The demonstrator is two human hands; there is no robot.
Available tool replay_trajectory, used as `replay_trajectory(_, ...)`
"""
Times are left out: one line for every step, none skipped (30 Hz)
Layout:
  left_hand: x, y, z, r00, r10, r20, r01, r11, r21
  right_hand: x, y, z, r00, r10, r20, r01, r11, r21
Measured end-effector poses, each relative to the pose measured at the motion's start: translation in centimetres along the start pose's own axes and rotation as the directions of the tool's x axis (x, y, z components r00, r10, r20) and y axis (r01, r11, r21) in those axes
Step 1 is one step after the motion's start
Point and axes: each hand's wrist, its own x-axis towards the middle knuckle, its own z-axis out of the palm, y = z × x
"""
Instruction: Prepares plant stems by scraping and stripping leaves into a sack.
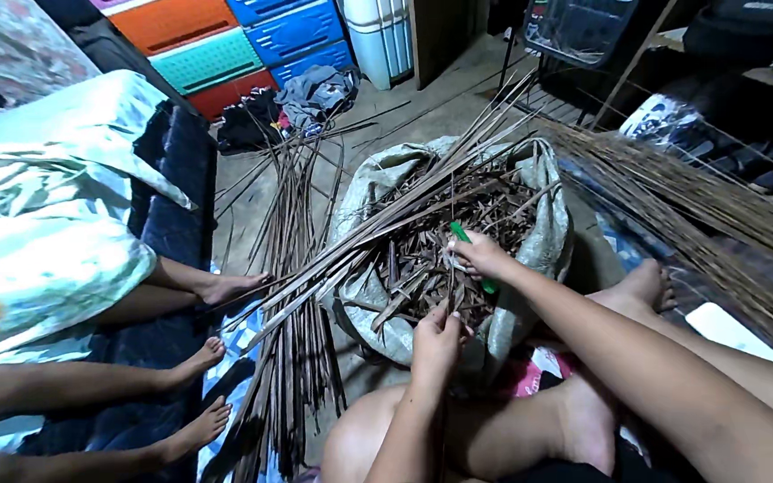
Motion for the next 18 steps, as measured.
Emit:
replay_trajectory(0.0,-0.2,0.0,1.0,0.01,-0.002,-0.01,1.0,0.025,0.4,0.1,-0.3,1.0,-0.011,-0.02,0.011,0.999,0.03)
replay_trajectory(-0.1,-0.3,0.0,1.0,0.027,-0.01,-0.027,0.998,0.057,0.9,0.1,-0.7,0.998,-0.023,-0.053,0.025,0.999,0.032)
replay_trajectory(-0.1,-0.5,-0.1,0.998,0.053,-0.026,-0.05,0.993,0.104,1.1,0.2,-1.1,0.996,-0.041,-0.084,0.04,0.999,-0.01)
replay_trajectory(-0.1,-0.5,-0.1,0.996,0.08,-0.048,-0.07,0.983,0.171,1.0,0.1,-1.4,0.993,-0.061,-0.1,0.052,0.995,-0.087)
replay_trajectory(0.0,-0.5,-0.2,0.992,0.105,-0.074,-0.085,0.968,0.237,0.4,0.0,-1.4,0.992,-0.083,-0.092,0.064,0.98,-0.186)
replay_trajectory(0.1,-0.5,-0.2,0.987,0.129,-0.096,-0.096,0.952,0.292,-0.7,-0.3,-1.2,0.994,-0.095,-0.051,0.076,0.955,-0.288)
replay_trajectory(0.2,-0.6,-0.3,0.983,0.146,-0.11,-0.101,0.936,0.338,-2.3,-0.4,-0.8,0.996,-0.094,0.006,0.089,0.916,-0.391)
replay_trajectory(0.2,-0.6,-0.3,0.981,0.156,-0.119,-0.101,0.923,0.372,-4.0,-0.1,-0.2,0.994,-0.09,0.065,0.11,0.869,-0.483)
replay_trajectory(0.2,-0.5,-0.3,0.979,0.162,-0.125,-0.1,0.912,0.397,-5.7,0.3,0.6,0.99,-0.086,0.111,0.135,0.811,-0.569)
replay_trajectory(0.2,-0.5,-0.3,0.977,0.169,-0.131,-0.102,0.905,0.413,-7.2,0.7,1.3,0.987,-0.059,0.152,0.144,0.749,-0.646)
replay_trajectory(0.1,-0.5,-0.2,0.974,0.179,-0.141,-0.104,0.899,0.425,-8.5,0.9,1.9,0.984,-0.026,0.177,0.147,0.685,-0.713)
replay_trajectory(0.1,-0.5,0.0,0.971,0.181,-0.156,-0.095,0.892,0.443,-9.4,1.0,2.5,0.982,0.01,0.186,0.14,0.623,-0.77)
replay_trajectory(0.1,-0.5,0.0,0.972,0.17,-0.16,-0.079,0.885,0.458,-10.0,1.1,2.9,0.983,0.036,0.179,0.127,0.568,-0.813)
replay_trajectory(0.1,-0.5,0.1,0.974,0.161,-0.159,-0.069,0.881,0.468,-10.2,1.2,3.3,0.986,0.046,0.16,0.113,0.521,-0.846)
replay_trajectory(0.1,-0.5,0.0,0.975,0.157,-0.158,-0.065,0.879,0.473,-10.1,1.2,3.6,0.99,0.048,0.136,0.096,0.484,-0.87)
replay_trajectory(0.1,-0.4,0.0,0.975,0.155,-0.162,-0.059,0.875,0.481,-9.8,1.3,3.8,0.993,0.039,0.114,0.083,0.459,-0.885)
replay_trajectory(0.2,-0.5,0.1,0.973,0.155,-0.17,-0.052,0.869,0.493,-9.3,1.4,4.0,0.995,0.028,0.094,0.071,0.444,-0.893)
replay_trajectory(0.3,-0.5,0.1,0.973,0.155,-0.171,-0.049,0.862,0.504,-8.6,1.6,4.0,0.997,0.018,0.073,0.058,0.437,-0.898)
